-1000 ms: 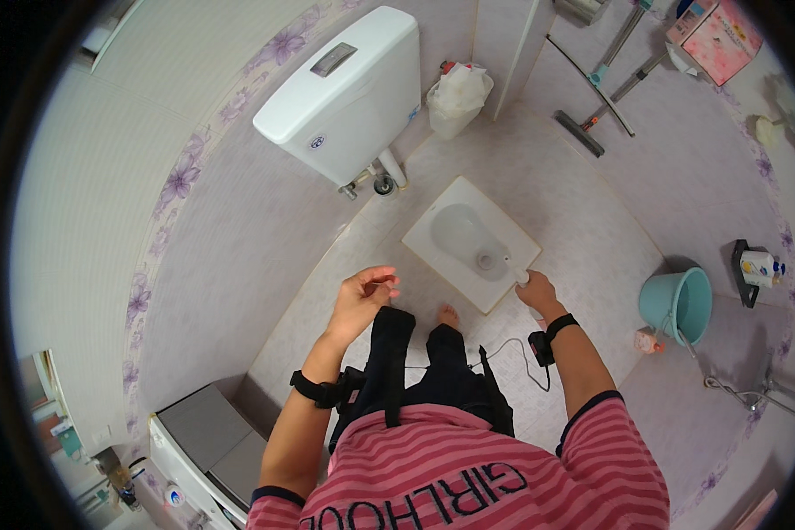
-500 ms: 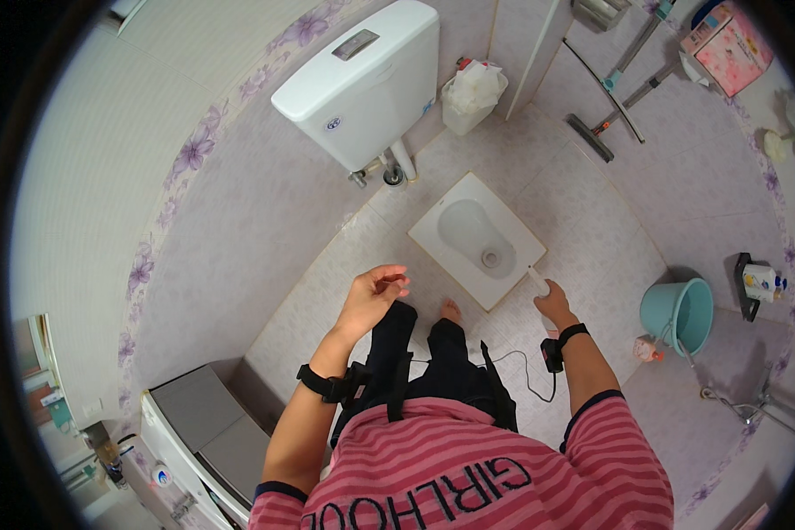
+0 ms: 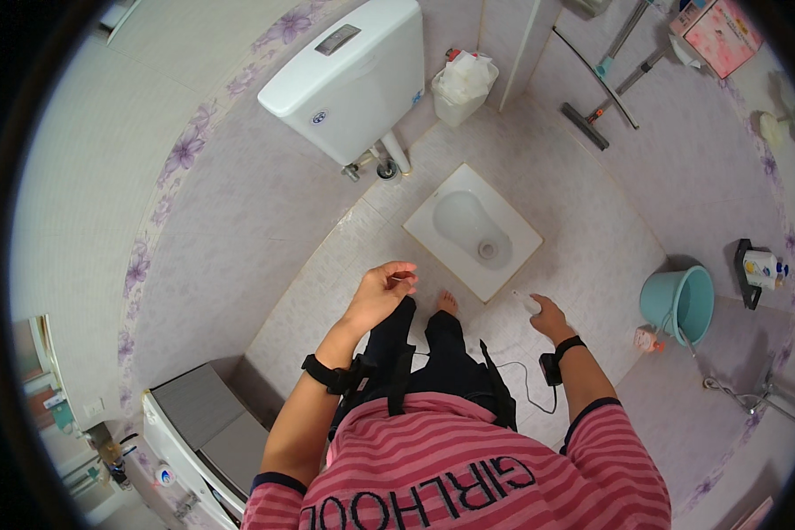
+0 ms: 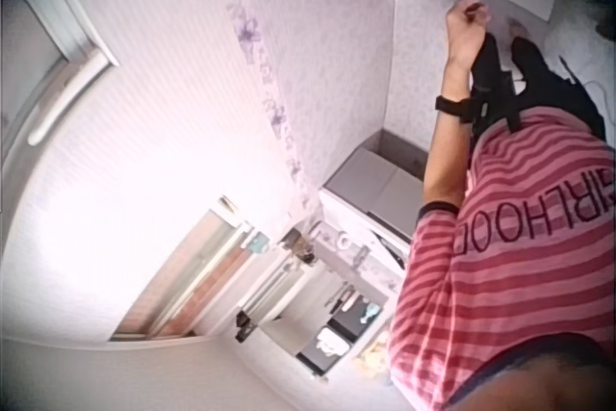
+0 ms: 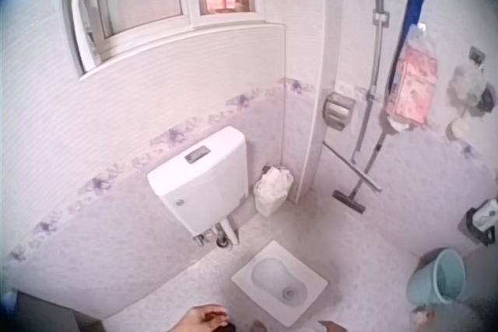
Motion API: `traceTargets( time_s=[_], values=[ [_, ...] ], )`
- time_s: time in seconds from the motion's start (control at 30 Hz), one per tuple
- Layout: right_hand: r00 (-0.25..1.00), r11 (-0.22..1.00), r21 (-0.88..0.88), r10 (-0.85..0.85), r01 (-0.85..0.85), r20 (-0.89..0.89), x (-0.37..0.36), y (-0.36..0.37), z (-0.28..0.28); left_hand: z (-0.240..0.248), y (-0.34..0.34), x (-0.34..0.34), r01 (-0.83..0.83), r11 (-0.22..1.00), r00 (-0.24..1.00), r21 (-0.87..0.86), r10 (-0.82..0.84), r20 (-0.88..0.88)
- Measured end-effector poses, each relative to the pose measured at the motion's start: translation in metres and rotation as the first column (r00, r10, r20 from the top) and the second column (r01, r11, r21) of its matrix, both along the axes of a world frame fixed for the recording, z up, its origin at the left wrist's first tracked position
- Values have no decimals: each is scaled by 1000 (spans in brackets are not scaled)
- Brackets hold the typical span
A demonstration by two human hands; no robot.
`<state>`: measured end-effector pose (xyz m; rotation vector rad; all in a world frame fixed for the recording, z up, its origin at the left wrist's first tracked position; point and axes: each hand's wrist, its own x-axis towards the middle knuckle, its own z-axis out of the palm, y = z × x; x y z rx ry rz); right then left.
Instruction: The person cleans a squat toilet by spraying it with cleaner, scrubbing the surface with a toilet brush, pouring water from a ladle to rinse it, and using a squeegee to move excess water toward the drain; they then rinse a cloth in the sink.
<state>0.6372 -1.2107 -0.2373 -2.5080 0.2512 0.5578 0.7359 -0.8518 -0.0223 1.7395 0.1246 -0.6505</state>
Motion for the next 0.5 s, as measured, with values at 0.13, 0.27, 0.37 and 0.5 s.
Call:
traceTargets(
  time_s=[0.13,0.27,0.37,0.5],
  values=[
    [992,995,14,-95,96,-78,19,21,6,-2,-5,-1,23,1000,1000,9,-23,3],
    [983,978,179,-133,110,123,27,43,13,-3,-2,-2,19,1000,999,8,-19,32],
    [995,982,167,-95,92,15,36,54,21,2,0,-3,4,1000,1000,31,-4,23],
    [988,991,98,-107,97,111,41,62,16,5,3,-3,-8,1000,1000,24,8,25]
  ],
)
